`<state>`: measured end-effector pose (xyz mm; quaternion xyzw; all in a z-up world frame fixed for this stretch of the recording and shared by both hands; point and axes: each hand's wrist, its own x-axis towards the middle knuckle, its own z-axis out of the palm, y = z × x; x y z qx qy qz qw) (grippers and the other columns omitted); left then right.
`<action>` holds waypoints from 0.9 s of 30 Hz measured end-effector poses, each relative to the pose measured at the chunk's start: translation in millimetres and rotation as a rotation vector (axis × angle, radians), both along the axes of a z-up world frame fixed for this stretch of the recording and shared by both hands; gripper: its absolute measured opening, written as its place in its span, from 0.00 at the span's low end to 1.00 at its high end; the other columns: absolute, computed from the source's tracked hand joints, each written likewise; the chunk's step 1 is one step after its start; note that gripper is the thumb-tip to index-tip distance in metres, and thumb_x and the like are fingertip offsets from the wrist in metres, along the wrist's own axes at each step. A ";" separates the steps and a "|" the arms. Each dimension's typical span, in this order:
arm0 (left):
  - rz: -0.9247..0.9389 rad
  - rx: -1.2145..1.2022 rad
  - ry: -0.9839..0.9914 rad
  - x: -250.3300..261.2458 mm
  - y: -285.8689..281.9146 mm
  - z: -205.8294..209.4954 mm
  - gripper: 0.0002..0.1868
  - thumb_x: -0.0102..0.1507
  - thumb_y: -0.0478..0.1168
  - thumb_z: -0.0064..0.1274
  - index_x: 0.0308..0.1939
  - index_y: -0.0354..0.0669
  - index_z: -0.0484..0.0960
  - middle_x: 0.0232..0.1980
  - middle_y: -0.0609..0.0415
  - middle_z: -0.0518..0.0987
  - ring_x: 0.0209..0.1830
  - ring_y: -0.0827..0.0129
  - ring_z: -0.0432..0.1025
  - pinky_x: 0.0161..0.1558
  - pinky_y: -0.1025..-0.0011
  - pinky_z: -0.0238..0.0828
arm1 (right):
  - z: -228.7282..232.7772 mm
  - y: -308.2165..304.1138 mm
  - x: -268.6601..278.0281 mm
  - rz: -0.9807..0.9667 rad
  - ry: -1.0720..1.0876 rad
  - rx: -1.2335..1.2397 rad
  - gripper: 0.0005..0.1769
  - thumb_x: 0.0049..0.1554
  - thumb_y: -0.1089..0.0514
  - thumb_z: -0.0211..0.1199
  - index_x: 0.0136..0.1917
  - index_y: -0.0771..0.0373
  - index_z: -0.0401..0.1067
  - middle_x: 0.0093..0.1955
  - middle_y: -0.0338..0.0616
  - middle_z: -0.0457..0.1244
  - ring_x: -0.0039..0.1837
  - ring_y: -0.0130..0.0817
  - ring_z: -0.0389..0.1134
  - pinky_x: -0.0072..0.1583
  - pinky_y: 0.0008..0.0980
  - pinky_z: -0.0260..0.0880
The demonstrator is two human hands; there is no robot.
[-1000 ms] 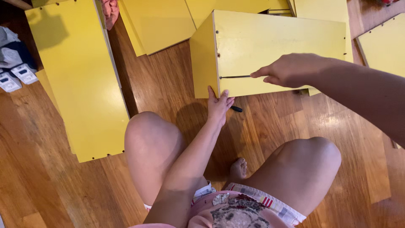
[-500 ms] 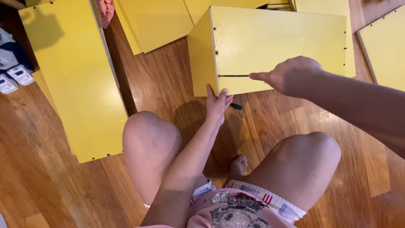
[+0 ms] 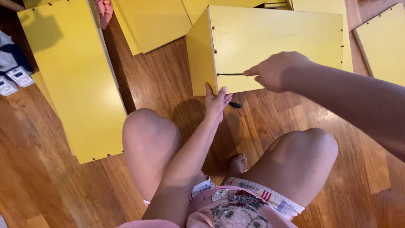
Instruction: The person assembles yellow wooden furniture panels on a wooden floor. They use a screwdriver to tighten screws into pre-drilled holes, joining the panels together to form a structure.
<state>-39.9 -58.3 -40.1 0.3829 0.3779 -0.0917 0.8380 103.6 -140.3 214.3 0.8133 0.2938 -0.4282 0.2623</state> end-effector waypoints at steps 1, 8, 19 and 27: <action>-0.002 0.001 -0.002 0.4 -0.4 -0.8 0.51 0.69 0.43 0.46 0.80 0.55 0.22 0.67 0.33 0.70 0.60 0.51 0.75 0.64 0.55 0.73 | 4.5 6.6 -1.2 -0.019 0.002 0.010 0.31 0.64 0.53 0.45 0.78 0.27 0.58 0.69 0.37 0.65 0.67 0.41 0.69 0.67 0.47 0.68; 0.037 -0.017 0.022 1.8 -4.2 -8.8 0.51 0.69 0.41 0.47 0.81 0.56 0.22 0.65 0.34 0.73 0.57 0.53 0.76 0.62 0.57 0.76 | 27.8 46.2 -0.1 -0.022 0.035 -0.019 0.43 0.55 0.69 0.52 0.77 0.34 0.60 0.71 0.34 0.63 0.69 0.41 0.68 0.66 0.45 0.71; 0.027 -0.019 0.066 2.4 -7.8 -9.0 0.51 0.69 0.40 0.47 0.81 0.57 0.23 0.60 0.36 0.75 0.55 0.55 0.77 0.61 0.58 0.76 | 31.2 50.0 -23.7 0.181 0.025 -0.100 0.24 0.67 0.53 0.48 0.76 0.49 0.62 0.60 0.48 0.70 0.63 0.47 0.71 0.61 0.48 0.73; 0.009 -0.015 0.035 6.1 -4.3 -1.9 0.51 0.69 0.41 0.47 0.80 0.56 0.21 0.62 0.35 0.74 0.57 0.54 0.76 0.62 0.58 0.75 | 18.5 51.6 -17.8 -0.042 -0.024 -0.076 0.21 0.70 0.48 0.44 0.73 0.46 0.68 0.60 0.45 0.70 0.54 0.49 0.74 0.53 0.47 0.75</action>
